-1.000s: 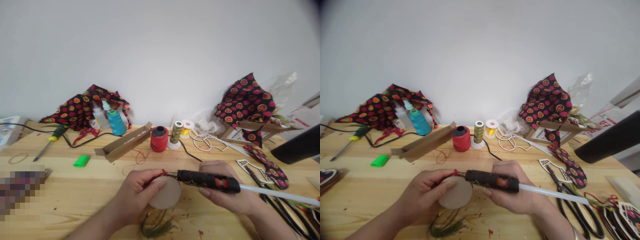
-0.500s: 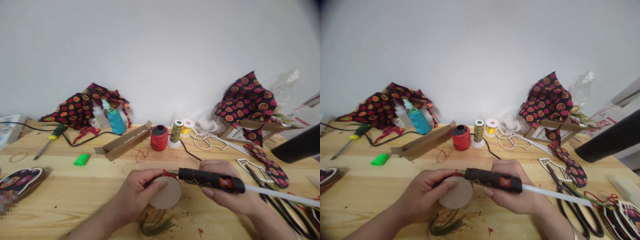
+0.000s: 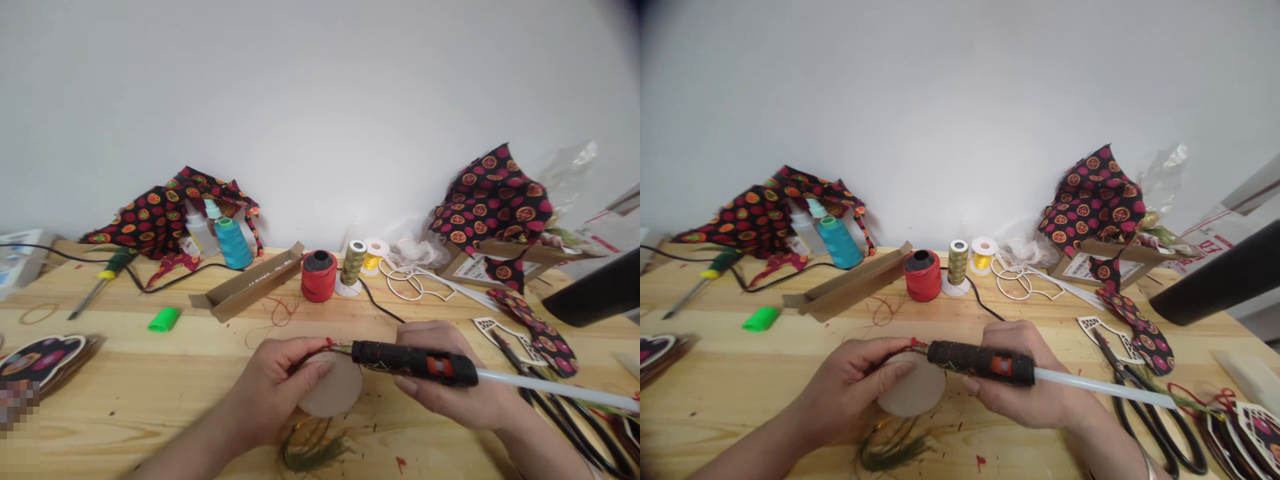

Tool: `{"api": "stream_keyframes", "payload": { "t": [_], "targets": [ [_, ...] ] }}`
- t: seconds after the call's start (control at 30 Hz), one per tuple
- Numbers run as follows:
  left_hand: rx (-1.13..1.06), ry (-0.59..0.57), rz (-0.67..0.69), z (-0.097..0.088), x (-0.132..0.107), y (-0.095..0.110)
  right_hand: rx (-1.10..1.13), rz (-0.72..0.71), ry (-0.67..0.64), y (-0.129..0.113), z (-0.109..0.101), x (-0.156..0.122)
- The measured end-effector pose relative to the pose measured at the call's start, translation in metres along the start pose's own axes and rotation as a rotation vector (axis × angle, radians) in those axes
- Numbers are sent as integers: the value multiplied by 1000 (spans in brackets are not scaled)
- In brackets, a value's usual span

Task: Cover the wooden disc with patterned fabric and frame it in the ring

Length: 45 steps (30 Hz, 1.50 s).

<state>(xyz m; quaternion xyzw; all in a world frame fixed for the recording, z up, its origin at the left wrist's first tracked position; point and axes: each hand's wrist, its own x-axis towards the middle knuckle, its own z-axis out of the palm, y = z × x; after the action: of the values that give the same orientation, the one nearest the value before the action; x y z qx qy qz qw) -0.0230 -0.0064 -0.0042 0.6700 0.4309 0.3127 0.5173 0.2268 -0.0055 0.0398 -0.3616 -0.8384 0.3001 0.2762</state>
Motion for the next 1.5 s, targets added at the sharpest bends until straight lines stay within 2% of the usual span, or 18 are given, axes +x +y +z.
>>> {"api": "stream_keyframes", "payload": {
  "t": [1.13,1.5],
  "targets": [
    [95,38,43,-2,0,-5,9,-3,-6,5,-2,-1],
    [82,39,63,-2,1,-3,32,-15,27,5,-3,-1]
  ]
}}
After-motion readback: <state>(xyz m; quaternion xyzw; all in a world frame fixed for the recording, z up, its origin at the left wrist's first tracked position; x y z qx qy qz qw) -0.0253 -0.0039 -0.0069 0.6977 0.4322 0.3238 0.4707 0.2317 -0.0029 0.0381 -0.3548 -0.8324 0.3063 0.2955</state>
